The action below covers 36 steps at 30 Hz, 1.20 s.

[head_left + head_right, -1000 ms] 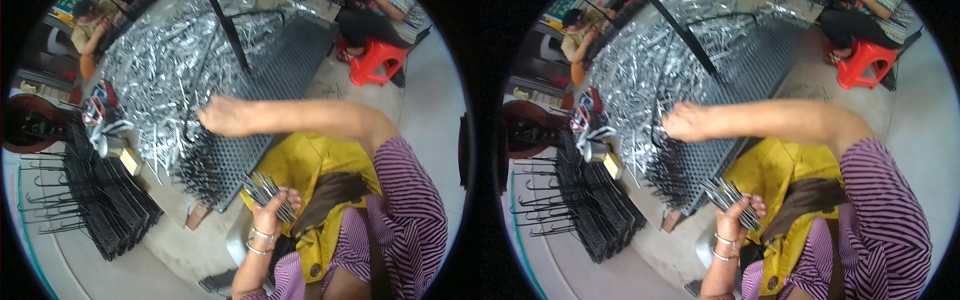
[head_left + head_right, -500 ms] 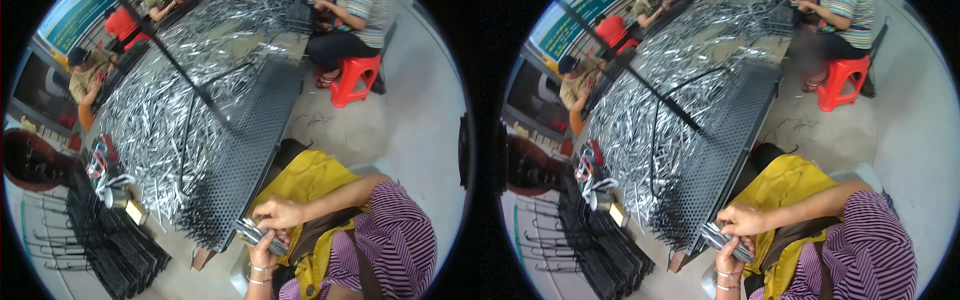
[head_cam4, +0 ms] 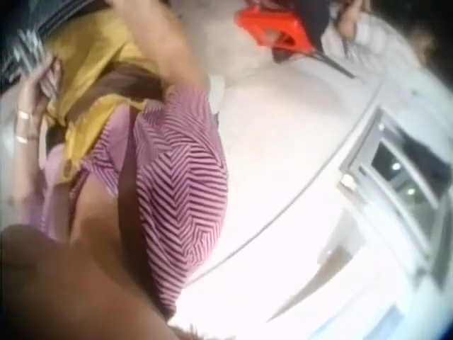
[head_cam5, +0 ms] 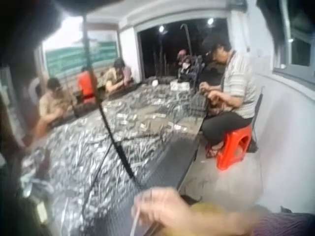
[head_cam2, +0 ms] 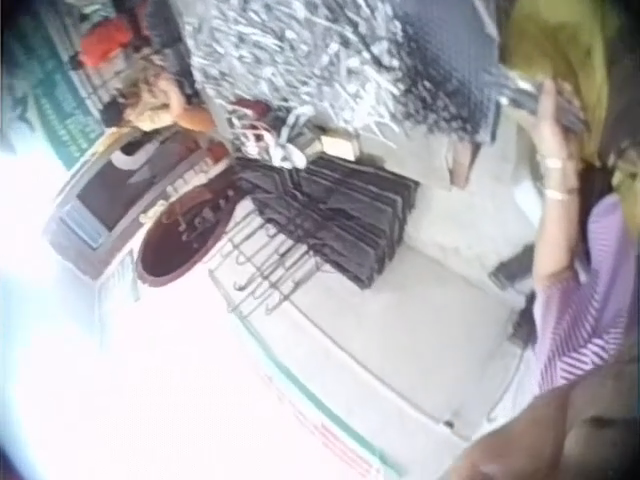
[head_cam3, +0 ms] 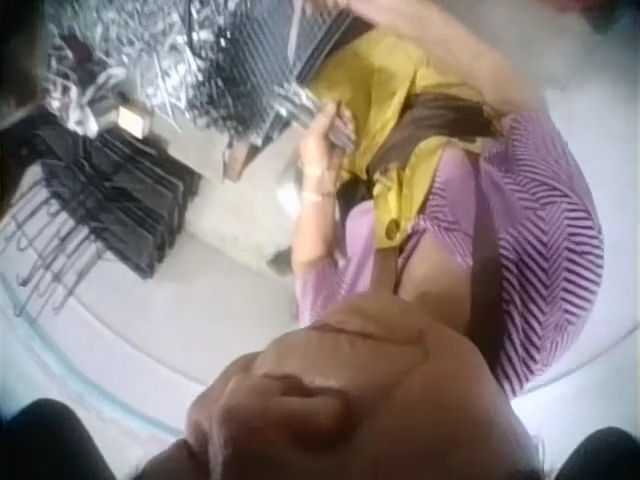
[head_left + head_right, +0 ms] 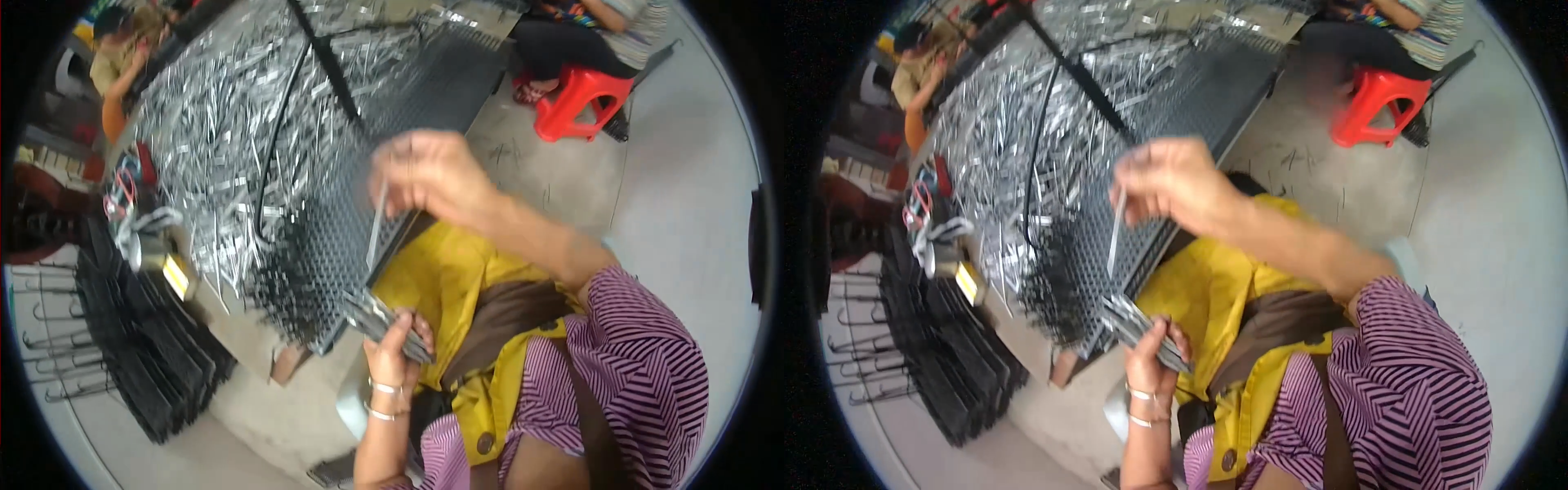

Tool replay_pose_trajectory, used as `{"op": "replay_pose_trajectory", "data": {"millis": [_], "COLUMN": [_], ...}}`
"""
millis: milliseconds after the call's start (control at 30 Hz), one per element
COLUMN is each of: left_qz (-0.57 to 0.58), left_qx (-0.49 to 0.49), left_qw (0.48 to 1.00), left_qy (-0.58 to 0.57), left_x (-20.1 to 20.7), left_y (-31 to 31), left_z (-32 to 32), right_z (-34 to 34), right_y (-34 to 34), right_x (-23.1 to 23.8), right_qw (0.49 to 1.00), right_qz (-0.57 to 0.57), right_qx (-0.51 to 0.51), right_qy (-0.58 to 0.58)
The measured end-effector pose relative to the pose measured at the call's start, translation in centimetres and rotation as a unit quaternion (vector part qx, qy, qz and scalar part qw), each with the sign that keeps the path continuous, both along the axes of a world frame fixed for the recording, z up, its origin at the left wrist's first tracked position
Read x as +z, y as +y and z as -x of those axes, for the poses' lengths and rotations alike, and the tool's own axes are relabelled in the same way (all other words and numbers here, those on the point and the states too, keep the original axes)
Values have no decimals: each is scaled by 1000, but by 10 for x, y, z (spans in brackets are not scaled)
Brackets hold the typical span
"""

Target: Organizing small metal pins by inserting them individually into a perforated metal plate.

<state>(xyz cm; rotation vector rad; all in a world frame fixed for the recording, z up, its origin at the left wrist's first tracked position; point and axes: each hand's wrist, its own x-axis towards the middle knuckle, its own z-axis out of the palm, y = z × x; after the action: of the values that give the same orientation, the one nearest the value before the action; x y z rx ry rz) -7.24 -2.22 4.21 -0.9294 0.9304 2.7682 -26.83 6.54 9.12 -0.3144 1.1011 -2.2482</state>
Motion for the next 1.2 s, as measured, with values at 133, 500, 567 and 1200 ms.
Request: {"op": "replay_pose_trajectory", "data": {"millis": [133,500,567,1200], "left_qz": [16,-12,-17,-82], "left_qx": [16,-10,-10,-5], "left_qw": [1000,1000,1000,996], "left_qy": [-12,4,8,30], "left_x": [6,10,9,3], "left_y": [2,3,3,-3], "left_z": [3,-5,-4,-3], "right_z": [18,9,13,-30], "right_y": [-26,-70,-75,-49], "right_x": [-25,-19,-24,-30], "right_qw": [947,880,847,715], "right_qz": [-173,-126,-150,-302], "right_qx": [-85,-135,-140,12], "right_qy": [258,437,491,631]}}
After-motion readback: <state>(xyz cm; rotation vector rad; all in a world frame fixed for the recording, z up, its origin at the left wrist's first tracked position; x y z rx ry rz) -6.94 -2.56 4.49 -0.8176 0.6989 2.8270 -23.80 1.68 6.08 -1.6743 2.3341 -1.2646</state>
